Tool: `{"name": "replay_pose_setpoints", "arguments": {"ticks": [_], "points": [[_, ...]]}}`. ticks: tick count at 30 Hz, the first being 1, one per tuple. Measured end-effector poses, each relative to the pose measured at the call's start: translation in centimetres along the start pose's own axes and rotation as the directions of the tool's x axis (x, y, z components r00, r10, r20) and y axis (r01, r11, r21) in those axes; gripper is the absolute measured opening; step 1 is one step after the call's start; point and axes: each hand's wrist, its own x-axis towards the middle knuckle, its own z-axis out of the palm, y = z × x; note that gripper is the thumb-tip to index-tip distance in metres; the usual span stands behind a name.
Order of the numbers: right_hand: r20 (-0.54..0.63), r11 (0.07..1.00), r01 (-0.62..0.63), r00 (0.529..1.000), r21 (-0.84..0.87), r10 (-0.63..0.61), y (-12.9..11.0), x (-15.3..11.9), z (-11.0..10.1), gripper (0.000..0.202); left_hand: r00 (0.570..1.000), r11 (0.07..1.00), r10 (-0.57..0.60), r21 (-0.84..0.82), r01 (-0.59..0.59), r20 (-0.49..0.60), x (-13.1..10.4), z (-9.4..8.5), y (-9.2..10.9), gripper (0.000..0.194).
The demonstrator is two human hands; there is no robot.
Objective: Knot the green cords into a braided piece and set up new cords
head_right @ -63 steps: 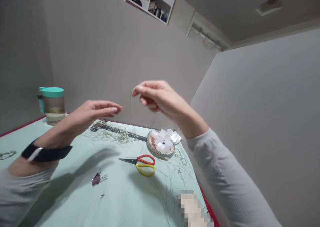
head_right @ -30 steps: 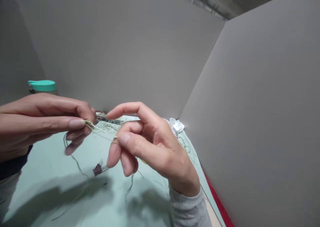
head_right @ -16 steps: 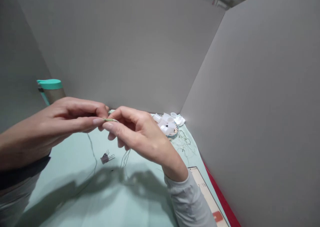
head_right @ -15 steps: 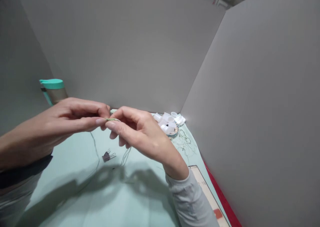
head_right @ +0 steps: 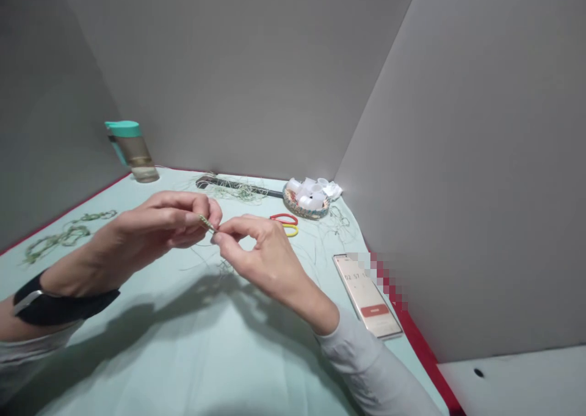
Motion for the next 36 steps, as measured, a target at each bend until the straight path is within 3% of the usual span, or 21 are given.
{"name": "replay_pose_setpoints", "arguments": {"ticks": [7,10,13,15,19,21,27,31,36], "points": [[0.122,0.99,-0.119,0.986,0.073,0.11,2.3,-3.1,2.3,0.019,0.993,0.975,-0.103,0.193,0.112,-0.056,-3.0,1.5,-2.1,0.019],[0.136,0.981,-0.146,0.982,0.131,0.128,3.3,-3.5,2.9,0.01,0.99,0.938,-0.078,0.328,0.114,-0.121,-3.8,2.0,-2.7,0.021],[0.145,0.962,-0.184,0.977,0.202,0.156,4.3,-3.4,3.7,0.029,0.985,0.893,-0.016,0.441,0.091,-0.172,-4.1,2.4,-3.5,0.024],[0.12,0.954,-0.191,0.979,0.23,0.167,4.7,-3.2,4.0,0.031,0.984,0.872,0.002,0.482,0.084,-0.175,-4.2,2.6,-4.1,0.027],[0.106,0.956,-0.143,0.987,0.256,0.12,4.9,-2.9,3.8,0.014,0.989,0.873,-0.04,0.477,0.104,-0.144,-4.3,2.4,-4.9,0.028],[0.134,0.949,-0.143,0.985,0.281,0.108,4.9,-2.9,3.4,0.018,0.991,0.885,-0.096,0.446,0.13,-0.097,-4.3,2.1,-5.0,0.031],[0.178,0.878,-0.256,0.964,0.404,0.199,5.9,-3.3,2.3,0.019,0.971,0.873,-0.234,0.451,0.184,0.056,-3.9,0.9,-4.6,0.043],[0.251,0.807,-0.325,0.941,0.493,0.226,6.3,-3.5,2.3,0.02,0.954,0.829,-0.276,0.531,0.175,0.116,-4.0,0.2,-5.4,0.031],[0.234,0.795,-0.326,0.943,0.512,0.236,6.3,-3.9,3.1,0.016,0.97,0.784,-0.234,0.603,0.149,0.065,-4.4,-0.1,-6.8,0.016]]}}
